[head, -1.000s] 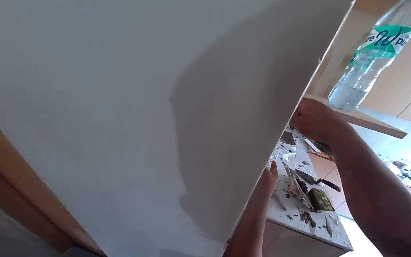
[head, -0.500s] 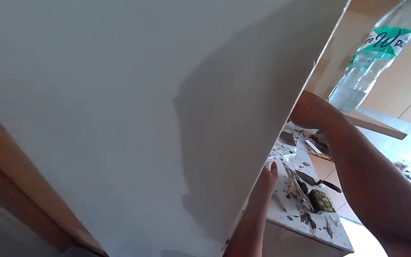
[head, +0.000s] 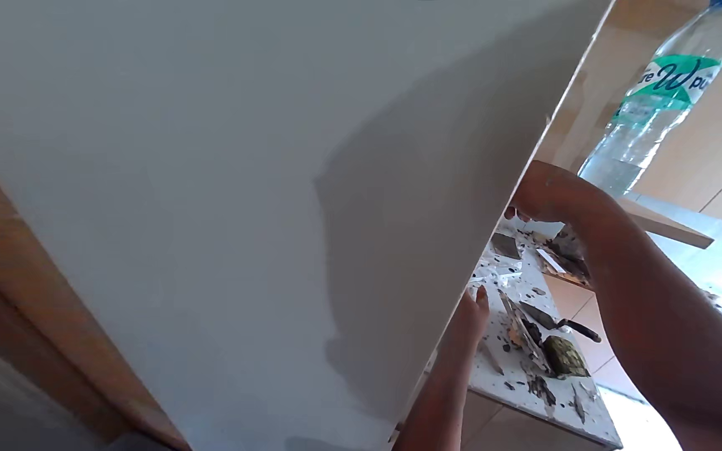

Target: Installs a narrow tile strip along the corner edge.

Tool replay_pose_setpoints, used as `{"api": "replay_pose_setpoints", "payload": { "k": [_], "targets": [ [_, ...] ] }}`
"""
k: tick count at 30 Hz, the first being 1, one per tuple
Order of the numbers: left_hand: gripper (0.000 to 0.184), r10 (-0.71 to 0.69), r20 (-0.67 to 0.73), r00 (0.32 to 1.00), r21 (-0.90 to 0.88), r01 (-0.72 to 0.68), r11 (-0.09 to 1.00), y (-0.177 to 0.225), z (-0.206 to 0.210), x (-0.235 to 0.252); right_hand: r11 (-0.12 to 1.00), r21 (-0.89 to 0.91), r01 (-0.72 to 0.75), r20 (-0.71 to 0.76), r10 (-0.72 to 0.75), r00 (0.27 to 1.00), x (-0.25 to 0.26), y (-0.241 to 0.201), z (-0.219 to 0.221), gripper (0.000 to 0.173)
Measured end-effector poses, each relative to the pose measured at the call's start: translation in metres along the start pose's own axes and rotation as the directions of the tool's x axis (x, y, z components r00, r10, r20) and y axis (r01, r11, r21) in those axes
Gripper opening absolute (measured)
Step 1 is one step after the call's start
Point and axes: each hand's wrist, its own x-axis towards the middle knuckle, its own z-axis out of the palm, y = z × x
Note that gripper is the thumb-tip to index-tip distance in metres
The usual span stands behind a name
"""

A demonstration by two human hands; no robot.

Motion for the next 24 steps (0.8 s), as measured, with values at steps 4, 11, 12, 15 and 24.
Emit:
{"api": "replay_pose_setpoints", "payload": {
  "k": [4, 11, 12, 15, 24],
  "targets": [
    [0.066, -0.003, -0.010, 1.000, 0.024, 0.003, 1.000, -0.001, 0.002, 0.000, 1.000, -0.009, -0.027, 0.051, 0.027, 0.998, 0.006, 0.003, 0.006, 0.042],
    [0.067, -0.022, 0.031, 0.999, 0.017, 0.022, 1.000, 0.001, -0.001, 0.001, 0.999, -0.023, -0.032, 0.052, 0.033, 0.998, 0.004, -0.001, 0.005, 0.042],
    [0.067, -0.020, 0.030, 0.999, 0.014, 0.019, 1.000, 0.001, 0.000, 0.002, 1.000, -0.004, -0.029, 0.025, 0.029, 0.999, 0.003, -0.001, 0.005, 0.037],
    [0.066, -0.007, 0.005, 1.000, 0.007, 0.007, 1.000, 0.000, 0.002, 0.002, 1.000, 0.023, -0.016, 0.005, 0.016, 1.000, 0.005, -0.002, 0.008, 0.037],
    [0.067, -0.021, 0.046, 0.999, 0.018, 0.020, 1.000, 0.003, -0.002, 0.002, 0.996, 0.050, -0.069, 0.020, 0.068, 0.997, 0.000, -0.008, 0.007, 0.036]
  ]
}}
